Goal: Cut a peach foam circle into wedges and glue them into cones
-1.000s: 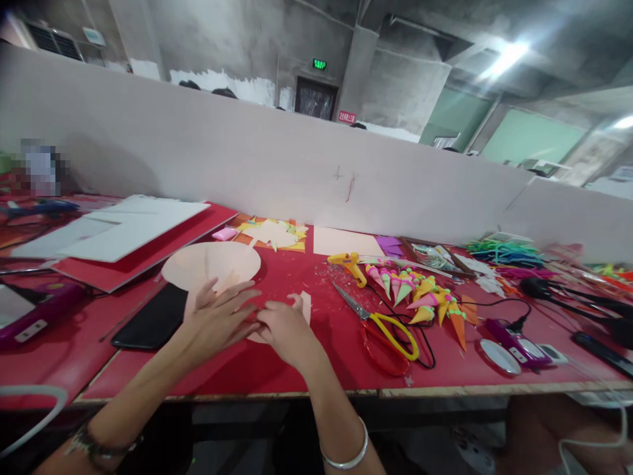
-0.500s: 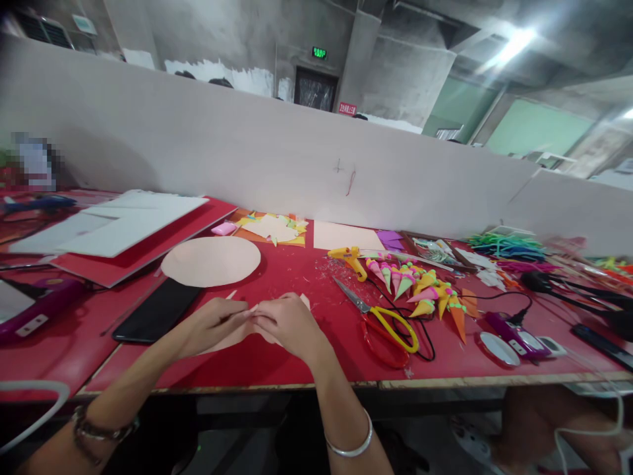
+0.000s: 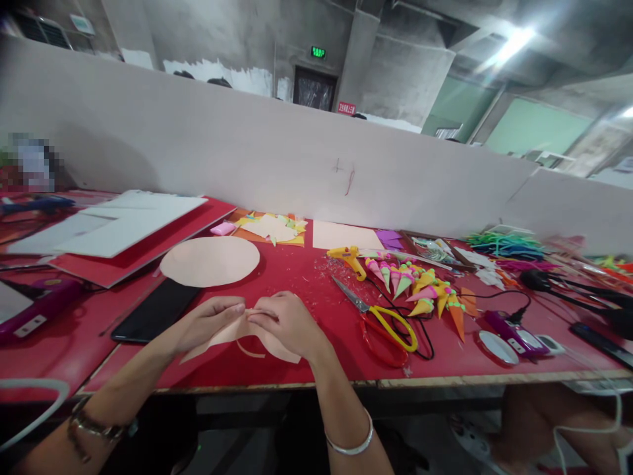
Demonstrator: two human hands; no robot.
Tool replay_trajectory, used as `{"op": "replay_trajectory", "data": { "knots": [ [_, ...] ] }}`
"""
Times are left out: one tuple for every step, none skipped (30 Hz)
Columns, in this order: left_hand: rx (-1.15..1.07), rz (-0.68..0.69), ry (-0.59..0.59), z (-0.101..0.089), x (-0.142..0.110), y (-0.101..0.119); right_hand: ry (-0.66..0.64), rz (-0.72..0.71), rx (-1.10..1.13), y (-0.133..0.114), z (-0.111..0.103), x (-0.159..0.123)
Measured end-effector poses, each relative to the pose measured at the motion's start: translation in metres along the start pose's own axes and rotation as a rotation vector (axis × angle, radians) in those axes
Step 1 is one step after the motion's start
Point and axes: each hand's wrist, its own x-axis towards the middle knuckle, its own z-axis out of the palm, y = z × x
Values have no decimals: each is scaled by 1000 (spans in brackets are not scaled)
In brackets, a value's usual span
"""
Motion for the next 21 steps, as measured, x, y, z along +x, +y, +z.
{"op": "replay_trajectory", "data": {
  "knots": [
    [-6,2,-1,0,0,-1,0,-4,0,0,0,0],
    [-12,1,1,1,1,-1,-2,-6,2,1,-1,0],
    [-19,-3,6,1,1,-1,-6,-8,4,1,-1,0],
    [-28,-7,15,2,1,-1,-11,-7,6,0,-2,0],
    [-38,-12,26,2,1,-1,-16,-4,7,0,-2,0],
    [-48,-15,32,3,0,-1,-18,1,9,-1,-3,0],
    [-56,-19,36,3,0,0,-17,7,11,-2,-3,0],
    [-62,-22,38,3,-1,0,-15,13,17,-3,-4,0],
    [-67,-24,43,3,-1,1,-10,18,26,-4,-5,-1],
    [-70,-24,56,3,-1,2,-2,25,39,-4,-5,-2],
    [-73,-25,82,2,-1,2,14,36,54,-3,-6,-3],
    [-74,-25,120,0,-1,2,37,55,72,-1,-7,-4],
    [-69,-20,170,-2,0,2,72,83,92,2,-8,-5],
    [-49,-11,223,-4,1,2,120,115,116,6,-9,-6],
    [-10,0,282,-6,3,2,180,151,144,11,-9,-7],
    [49,19,345,-7,5,1,245,186,177,16,-9,-7],
    [126,45,411,-9,6,-1,312,220,210,21,-8,-7],
    [220,72,478,-9,8,-2,375,253,237,24,-6,-7],
    [325,94,540,-9,9,-4,431,284,247,27,-4,-6],
    [434,109,593,-9,10,-5,469,312,233,28,-1,-5],
    [543,114,632,-8,11,-7,493,332,194,27,3,-4]
  ]
}}
